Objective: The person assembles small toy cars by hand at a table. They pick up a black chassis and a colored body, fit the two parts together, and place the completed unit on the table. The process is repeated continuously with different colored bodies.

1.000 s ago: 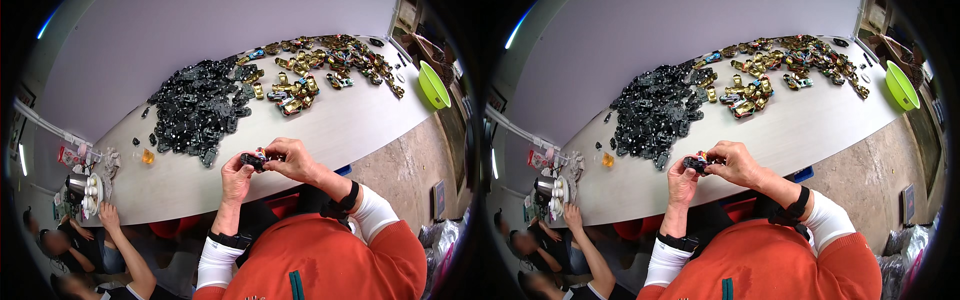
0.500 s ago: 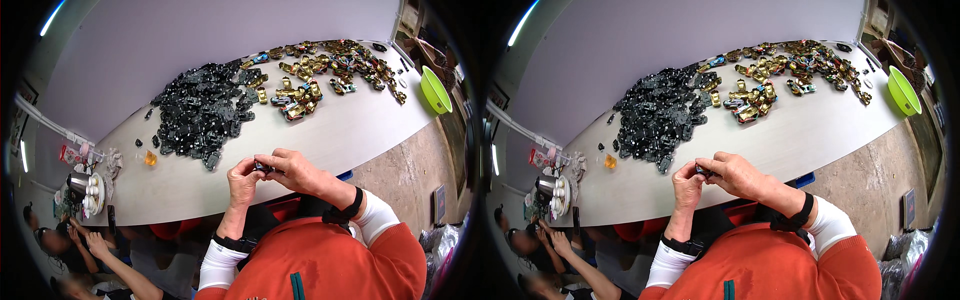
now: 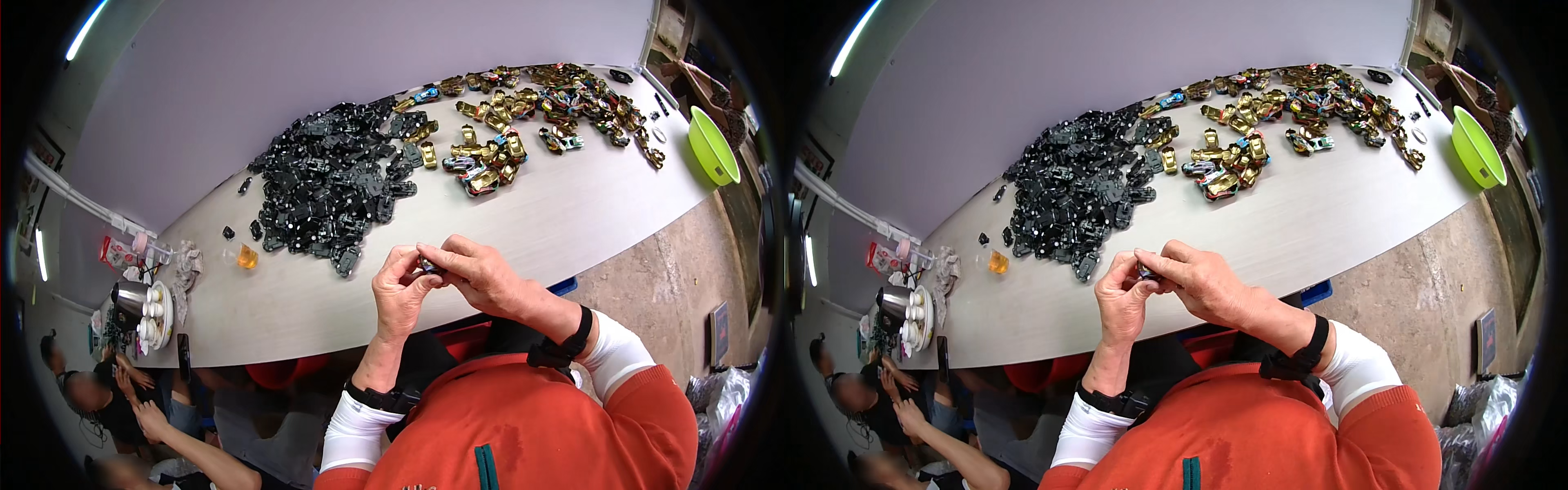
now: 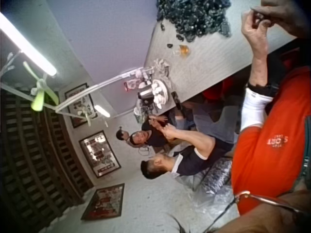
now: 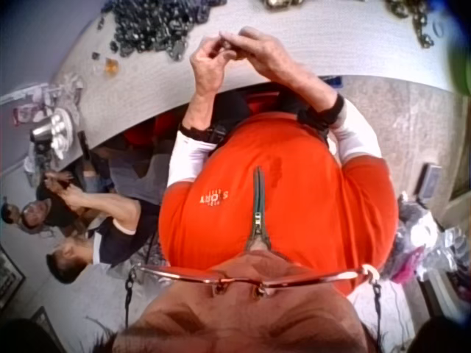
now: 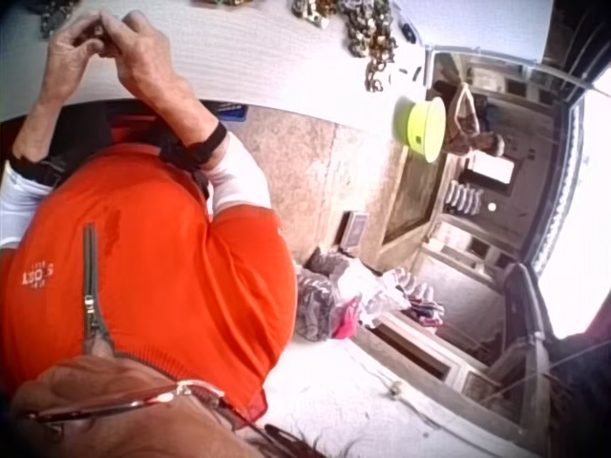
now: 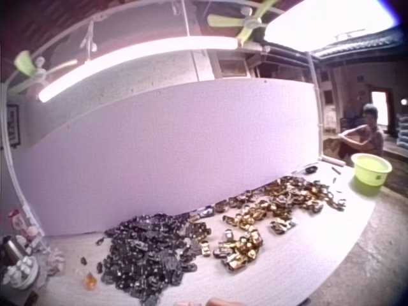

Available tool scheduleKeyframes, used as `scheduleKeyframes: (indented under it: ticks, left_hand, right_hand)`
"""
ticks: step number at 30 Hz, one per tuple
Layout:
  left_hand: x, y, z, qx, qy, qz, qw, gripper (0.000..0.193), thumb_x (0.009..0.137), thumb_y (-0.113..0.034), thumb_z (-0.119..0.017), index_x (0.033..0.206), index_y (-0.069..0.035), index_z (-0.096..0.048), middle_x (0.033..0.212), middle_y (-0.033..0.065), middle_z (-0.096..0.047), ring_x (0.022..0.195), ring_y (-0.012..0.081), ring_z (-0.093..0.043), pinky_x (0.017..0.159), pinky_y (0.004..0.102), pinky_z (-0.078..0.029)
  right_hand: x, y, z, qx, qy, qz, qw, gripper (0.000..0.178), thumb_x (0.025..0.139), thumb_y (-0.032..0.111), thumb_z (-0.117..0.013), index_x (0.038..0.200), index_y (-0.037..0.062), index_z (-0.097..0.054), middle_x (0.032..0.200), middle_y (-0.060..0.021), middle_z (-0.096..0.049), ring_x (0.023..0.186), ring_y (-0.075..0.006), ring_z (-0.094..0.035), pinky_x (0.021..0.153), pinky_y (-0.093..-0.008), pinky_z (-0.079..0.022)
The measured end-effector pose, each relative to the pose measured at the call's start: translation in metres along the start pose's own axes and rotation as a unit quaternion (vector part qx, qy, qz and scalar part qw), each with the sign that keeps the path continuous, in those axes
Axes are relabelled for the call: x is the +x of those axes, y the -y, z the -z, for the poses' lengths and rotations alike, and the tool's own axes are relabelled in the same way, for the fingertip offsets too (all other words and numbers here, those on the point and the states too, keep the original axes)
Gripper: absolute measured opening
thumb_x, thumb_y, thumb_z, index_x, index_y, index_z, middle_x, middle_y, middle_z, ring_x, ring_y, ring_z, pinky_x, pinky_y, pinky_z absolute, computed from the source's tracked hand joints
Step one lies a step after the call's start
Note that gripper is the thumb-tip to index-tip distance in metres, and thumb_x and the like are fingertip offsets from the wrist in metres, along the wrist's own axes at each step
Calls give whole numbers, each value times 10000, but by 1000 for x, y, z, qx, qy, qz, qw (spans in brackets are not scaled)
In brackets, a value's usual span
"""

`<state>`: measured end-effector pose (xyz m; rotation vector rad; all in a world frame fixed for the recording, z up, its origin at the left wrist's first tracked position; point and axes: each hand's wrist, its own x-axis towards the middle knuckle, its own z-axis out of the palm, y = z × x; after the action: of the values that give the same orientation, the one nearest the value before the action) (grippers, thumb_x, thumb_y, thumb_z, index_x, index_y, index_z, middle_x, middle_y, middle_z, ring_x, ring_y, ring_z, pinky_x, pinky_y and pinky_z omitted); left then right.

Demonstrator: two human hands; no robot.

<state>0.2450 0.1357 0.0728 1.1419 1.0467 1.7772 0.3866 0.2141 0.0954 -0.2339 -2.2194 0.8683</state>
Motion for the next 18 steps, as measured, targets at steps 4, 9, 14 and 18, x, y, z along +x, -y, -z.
scheduleKeyframes:
  ticks: [4, 9, 14, 18]
  left_hand:
    - [1, -13, -7, -65, -39, 99, 992, 314, 704, -84, -742, 957, 4, -579, 820, 13, -541, 604, 62, -516, 441, 171, -437]
    - [1, 6, 5, -114, -139, 154, 972, 243, 727, -110, -739, 841, -46, -535, 622, -8, -517, 419, 53, -431, 353, 165, -322]
    - [0, 8, 0, -140, -144, 180, 963, 181, 781, -73, -680, 861, -42, -521, 704, 43, -547, 504, 98, -501, 392, 193, -376]
    - [3, 21, 25, -269, -136, 263, 916, 93, 835, -65, -608, 902, -52, -546, 807, 91, -593, 572, 114, -521, 416, 178, -400]
  right_hand:
    - [4, 3, 2, 247, 34, -208, 946, 523, 783, -54, -593, 1266, 21, -405, 854, -95, -590, 732, -133, -578, 591, -253, -490]
    - [-3, -14, -7, 331, 49, -240, 911, 302, 811, 8, -608, 1088, -40, -498, 845, -84, -616, 709, -113, -582, 593, -246, -491]
    - [0, -21, -8, 313, 2, -293, 904, 228, 793, 3, -630, 1004, -53, -562, 813, -66, -609, 670, -93, -561, 576, -233, -482]
    - [-7, -26, 5, 416, 38, -400, 816, 245, 799, 64, -636, 1027, -22, -604, 805, -59, -606, 589, -66, -539, 424, -202, -384]
